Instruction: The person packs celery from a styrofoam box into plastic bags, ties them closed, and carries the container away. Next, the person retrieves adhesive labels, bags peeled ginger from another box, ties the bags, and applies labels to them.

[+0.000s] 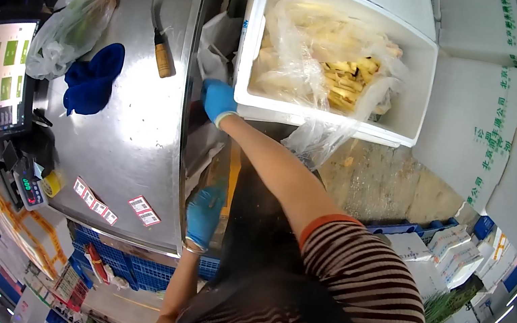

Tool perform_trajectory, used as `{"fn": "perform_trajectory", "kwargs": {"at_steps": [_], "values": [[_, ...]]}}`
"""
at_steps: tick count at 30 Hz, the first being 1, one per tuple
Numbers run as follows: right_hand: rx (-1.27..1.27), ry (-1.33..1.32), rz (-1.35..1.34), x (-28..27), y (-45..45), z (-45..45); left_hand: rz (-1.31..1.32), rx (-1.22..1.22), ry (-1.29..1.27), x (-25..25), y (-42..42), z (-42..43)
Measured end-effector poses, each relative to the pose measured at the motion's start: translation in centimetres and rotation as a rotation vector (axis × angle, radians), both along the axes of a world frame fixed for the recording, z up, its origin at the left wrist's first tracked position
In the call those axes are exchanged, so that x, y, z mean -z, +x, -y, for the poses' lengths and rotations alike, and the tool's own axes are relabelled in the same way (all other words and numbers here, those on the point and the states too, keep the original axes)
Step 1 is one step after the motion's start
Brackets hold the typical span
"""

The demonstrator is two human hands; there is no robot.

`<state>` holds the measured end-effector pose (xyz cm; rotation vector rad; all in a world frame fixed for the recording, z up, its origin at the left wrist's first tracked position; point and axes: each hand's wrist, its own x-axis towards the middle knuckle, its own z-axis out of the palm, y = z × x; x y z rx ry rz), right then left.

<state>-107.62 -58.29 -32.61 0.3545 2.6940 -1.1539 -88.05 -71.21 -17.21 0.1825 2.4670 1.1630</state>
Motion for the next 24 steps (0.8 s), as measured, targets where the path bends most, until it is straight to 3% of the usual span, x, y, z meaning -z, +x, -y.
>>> {"fn": "perform_trajectory", "kwargs": {"at_steps": [1,2,4,7,9,10,12,14,16,17,19,20,22,24], "values": [[-0.254,0.006,0.032,-1.2,2.0,-0.8,-0.069,0.038,-0.199,0.2,-0.3,0.6],[-0.512,0.01,0.067,-2.5,4.6,-1.7,0.007,-0.156,-0.036,-0.2,-1.2,0.5],[-0.765,-0.146,0.246,-9.1,9.4,-4.1,0.163,-0.536,0.291,-1.0,-3.9,-0.4],[-0.822,-0.217,0.318,-15.4,14.9,-5.5,0.782,-0.743,0.524,-2.2,-5.8,-0.5],[-0.879,-0.271,0.24,-18.5,16.5,-6.1,0.836,-0.633,0.496,0.0,-4.6,0.2],[-0.851,-0.395,0.289,-18.9,16.9,-6.5,0.855,-0.573,0.484,1.1,-4.3,0.5],[-0.778,-0.63,0.384,-20.5,16.9,-7.8,0.648,-0.511,0.519,-0.5,-4.7,0.2],[-0.347,-0.913,0.626,-21.9,14.9,-9.9,0.512,-0.558,0.502,-4.7,-5.8,-0.6],[-0.04,-0.817,0.519,-23.1,12.4,-11.4,0.469,-0.536,0.51,-8.0,-6.2,-0.6],[-0.148,-0.801,0.434,-23.3,12.2,-11.2,0.488,-0.563,0.561,-10.6,-6.7,-1.7],[-0.365,-0.753,0.267,-23.6,12.1,-10.7,0.368,-0.354,0.375,-10.6,-6.1,-2.3],[-0.237,-1.177,0.283,-26.3,12.4,-9.8,0.307,-0.254,0.282,-10.9,-5.8,-2.7],[-0.302,-0.932,0.269,-25.9,12.3,-9.4,0.328,-0.32,0.45,-12.5,-5.3,-3.4],[-0.039,-0.828,0.535,-30.2,11.2,-10.3,0.332,-0.388,0.482,-13.7,-6.2,-0.7]]}}
